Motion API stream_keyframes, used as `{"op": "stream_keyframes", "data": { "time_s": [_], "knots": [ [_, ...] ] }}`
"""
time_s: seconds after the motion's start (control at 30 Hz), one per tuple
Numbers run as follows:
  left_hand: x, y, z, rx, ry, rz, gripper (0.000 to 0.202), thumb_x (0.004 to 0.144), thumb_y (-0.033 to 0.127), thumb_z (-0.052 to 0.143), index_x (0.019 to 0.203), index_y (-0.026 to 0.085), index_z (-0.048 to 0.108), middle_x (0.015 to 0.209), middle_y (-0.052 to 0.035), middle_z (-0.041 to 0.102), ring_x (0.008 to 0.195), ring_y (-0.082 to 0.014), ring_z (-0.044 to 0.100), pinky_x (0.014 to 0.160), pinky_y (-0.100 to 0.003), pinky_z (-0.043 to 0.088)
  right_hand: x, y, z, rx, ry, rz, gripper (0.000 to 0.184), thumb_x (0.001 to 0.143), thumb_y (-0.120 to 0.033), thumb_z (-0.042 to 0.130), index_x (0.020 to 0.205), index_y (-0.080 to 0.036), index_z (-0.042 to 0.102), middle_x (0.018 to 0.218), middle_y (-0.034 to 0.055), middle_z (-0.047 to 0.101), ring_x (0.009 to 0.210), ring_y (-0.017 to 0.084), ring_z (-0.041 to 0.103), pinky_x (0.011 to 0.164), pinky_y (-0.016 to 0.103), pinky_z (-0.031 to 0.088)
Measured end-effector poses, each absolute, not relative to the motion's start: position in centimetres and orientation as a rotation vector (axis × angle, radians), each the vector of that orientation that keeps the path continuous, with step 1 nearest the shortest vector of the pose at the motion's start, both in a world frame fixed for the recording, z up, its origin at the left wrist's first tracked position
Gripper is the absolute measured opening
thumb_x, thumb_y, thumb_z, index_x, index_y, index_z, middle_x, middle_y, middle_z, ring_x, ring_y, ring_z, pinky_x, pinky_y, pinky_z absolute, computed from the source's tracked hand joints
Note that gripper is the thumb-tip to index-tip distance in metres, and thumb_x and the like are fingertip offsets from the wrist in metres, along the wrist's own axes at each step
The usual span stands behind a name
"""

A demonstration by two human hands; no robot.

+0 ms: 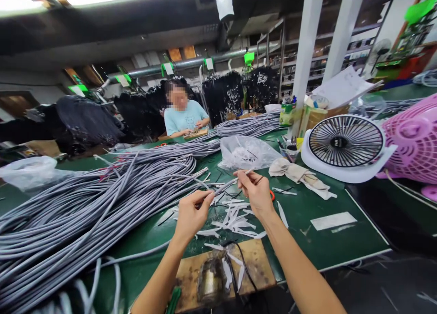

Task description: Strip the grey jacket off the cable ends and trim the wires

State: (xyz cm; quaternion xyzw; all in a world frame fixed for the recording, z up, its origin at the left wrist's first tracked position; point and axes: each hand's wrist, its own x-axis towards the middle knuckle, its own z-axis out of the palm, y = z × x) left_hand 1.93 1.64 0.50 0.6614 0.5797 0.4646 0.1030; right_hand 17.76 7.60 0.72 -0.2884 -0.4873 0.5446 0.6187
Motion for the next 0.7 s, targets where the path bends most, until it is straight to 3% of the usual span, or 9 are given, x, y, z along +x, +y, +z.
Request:
{"op": "stream_keyframes", "data": {
  "time_s": [0.17,0.3,0.37,0.57,0.7],
  "knots": [
    [2.1,1.4,0.0,1.968,1.613,1.240,0.021,0.081,0.025,0.048,0.085,0.014,0.065,0.071,-0.0043,0.064,0.059,-0.0119,0.054,0.056,-0.022,0.041,17.9,7.7,0.7,-0.771,-1.177,1.052,0.027,0.069,-0.039,0.064,0.068,-0.012,0.064,0.051,-0.0020,0.050,0.039,0.003,0.032,0.036,0.020,0.019],
    [3.6,1.9,-0.2,1.798,1.406,1.237,0.025,0.081,0.024,0.048,0.100,0.014,0.061,0.080,-0.0061,0.063,0.058,-0.0110,0.055,0.050,-0.020,0.043,17.9,8.0,1.1,-0.743,-1.420,1.160,0.030,0.068,-0.041,0.064,0.061,-0.012,0.062,0.048,-0.0016,0.051,0.043,0.006,0.041,0.040,0.020,0.029],
    [4.6,2.3,0.0,1.790,1.392,1.299,0.025,0.080,0.024,0.049,0.098,0.014,0.063,0.082,-0.0063,0.063,0.063,-0.0119,0.055,0.051,-0.020,0.041,18.2,8.3,1.6,-0.717,-1.532,1.231,0.030,0.066,-0.041,0.066,0.059,-0.012,0.060,0.048,-0.0012,0.052,0.045,0.007,0.044,0.042,0.020,0.032],
    [6.2,2.8,0.9,2.034,1.548,1.338,0.022,0.082,0.020,0.047,0.077,0.015,0.068,0.058,-0.0010,0.054,0.052,-0.0093,0.043,0.050,-0.022,0.031,19.5,8.9,1.8,-0.750,-1.436,1.206,0.029,0.065,-0.041,0.067,0.060,-0.013,0.060,0.048,-0.0019,0.053,0.043,0.007,0.044,0.041,0.020,0.033],
    [6.2,2.4,0.3,2.031,1.545,1.373,0.022,0.082,0.021,0.047,0.083,0.015,0.068,0.055,0.0004,0.050,0.048,-0.0081,0.038,0.047,-0.022,0.028,19.0,8.0,0.8,-0.758,-1.359,1.218,0.025,0.064,-0.037,0.068,0.062,-0.013,0.061,0.052,-0.0014,0.056,0.047,0.008,0.048,0.046,0.020,0.037]
  ]
}}
